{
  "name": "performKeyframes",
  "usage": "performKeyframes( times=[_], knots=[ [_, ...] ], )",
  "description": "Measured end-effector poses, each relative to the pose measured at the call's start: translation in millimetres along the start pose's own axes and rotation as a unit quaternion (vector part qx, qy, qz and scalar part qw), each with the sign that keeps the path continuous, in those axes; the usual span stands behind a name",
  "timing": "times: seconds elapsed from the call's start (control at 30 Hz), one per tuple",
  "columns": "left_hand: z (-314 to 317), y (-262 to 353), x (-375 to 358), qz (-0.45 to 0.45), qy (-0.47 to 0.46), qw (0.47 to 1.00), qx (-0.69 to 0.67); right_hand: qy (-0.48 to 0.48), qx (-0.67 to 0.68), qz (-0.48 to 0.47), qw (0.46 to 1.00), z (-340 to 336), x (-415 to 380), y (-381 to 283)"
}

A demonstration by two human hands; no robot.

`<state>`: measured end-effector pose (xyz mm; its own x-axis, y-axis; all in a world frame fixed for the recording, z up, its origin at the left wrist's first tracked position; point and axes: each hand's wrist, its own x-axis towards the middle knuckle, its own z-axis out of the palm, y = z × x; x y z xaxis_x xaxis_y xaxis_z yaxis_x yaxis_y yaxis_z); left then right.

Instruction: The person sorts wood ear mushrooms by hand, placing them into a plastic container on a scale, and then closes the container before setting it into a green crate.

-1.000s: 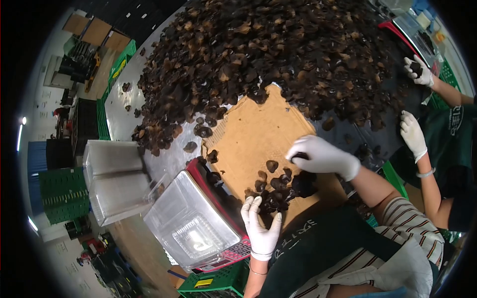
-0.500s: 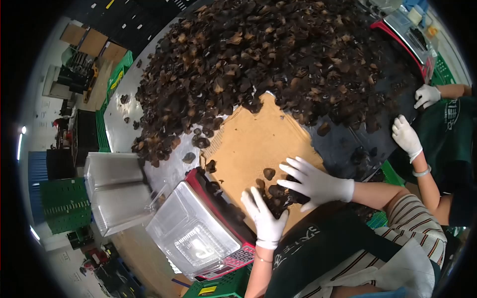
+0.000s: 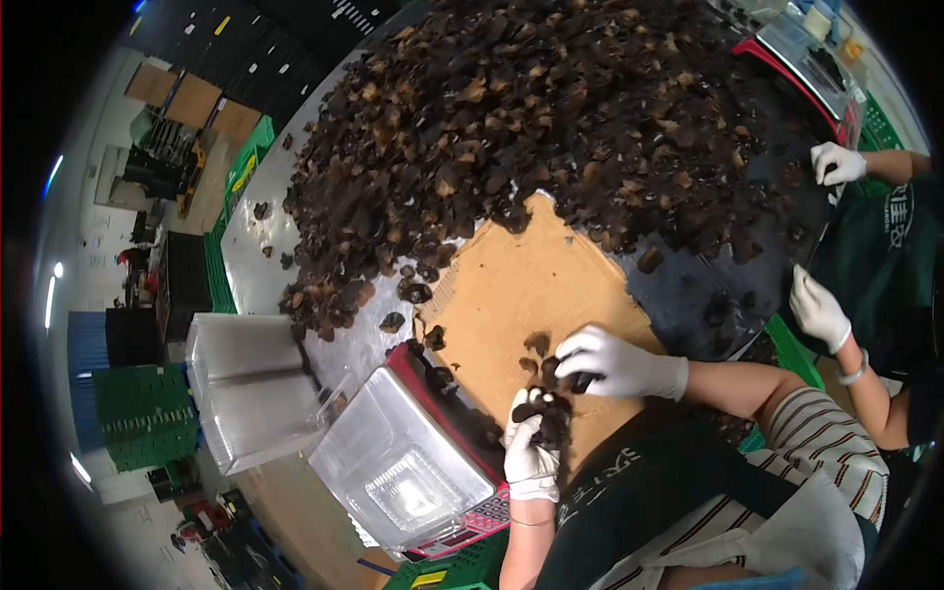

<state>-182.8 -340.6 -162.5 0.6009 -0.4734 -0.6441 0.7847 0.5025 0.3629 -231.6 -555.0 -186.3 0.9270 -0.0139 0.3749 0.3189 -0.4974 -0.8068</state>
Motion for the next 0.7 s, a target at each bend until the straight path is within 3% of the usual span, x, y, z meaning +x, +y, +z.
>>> performKeyframes(
  times=[0.07,0.1,0.13,0.2,0.23,0.3,0.33,0.37,0.4,0.43,0.47,0.57,0.6,0.67,0.7],
  knots=[
    [2,2,-9,-0.070,-0.020,0.993,-0.093,0.037,0.133,0.113,0.984,-10,4,-7],
    [7,5,-16,-0.084,-0.033,0.989,-0.121,0.094,0.130,0.085,0.983,-12,11,-6],
    [14,7,-23,-0.100,-0.047,0.982,-0.150,0.055,0.310,0.279,0.907,-22,7,-14],
    [32,20,-48,-0.049,-0.075,0.993,-0.077,0.091,0.505,0.366,0.776,-33,15,-22],
    [49,31,-67,0.026,-0.066,0.997,0.022,0.093,0.605,0.360,0.705,-34,11,-20],
    [65,59,-97,0.209,-0.009,0.966,0.151,0.083,0.647,0.385,0.653,-35,6,-14],
    [55,74,-98,0.334,-0.020,0.926,0.175,0.075,0.668,0.395,0.626,-35,5,-11],
    [41,97,-105,0.412,0.029,0.864,0.288,0.084,0.667,0.424,0.607,-32,2,-9],
    [41,113,-112,0.452,0.049,0.806,0.380,0.084,0.694,0.423,0.576,-28,0,-7],
    [34,123,-112,0.496,0.127,0.751,0.417,0.083,0.721,0.420,0.544,-25,-1,-4],
    [28,133,-115,0.467,0.225,0.700,0.490,0.082,0.747,0.417,0.512,-23,0,-3],
    [0,147,-99,0.435,0.238,0.538,0.681,0.095,0.773,0.445,0.441,-26,13,-16],
    [7,143,-95,0.379,0.238,0.533,0.718,0.085,0.769,0.434,0.461,-25,16,-17],
    [-7,138,-86,0.389,0.201,0.583,0.684,0.053,0.766,0.408,0.493,-19,22,-14],
    [-5,136,-89,0.395,0.207,0.591,0.673,0.027,0.693,0.388,0.608,-16,29,-19]
  ],
)
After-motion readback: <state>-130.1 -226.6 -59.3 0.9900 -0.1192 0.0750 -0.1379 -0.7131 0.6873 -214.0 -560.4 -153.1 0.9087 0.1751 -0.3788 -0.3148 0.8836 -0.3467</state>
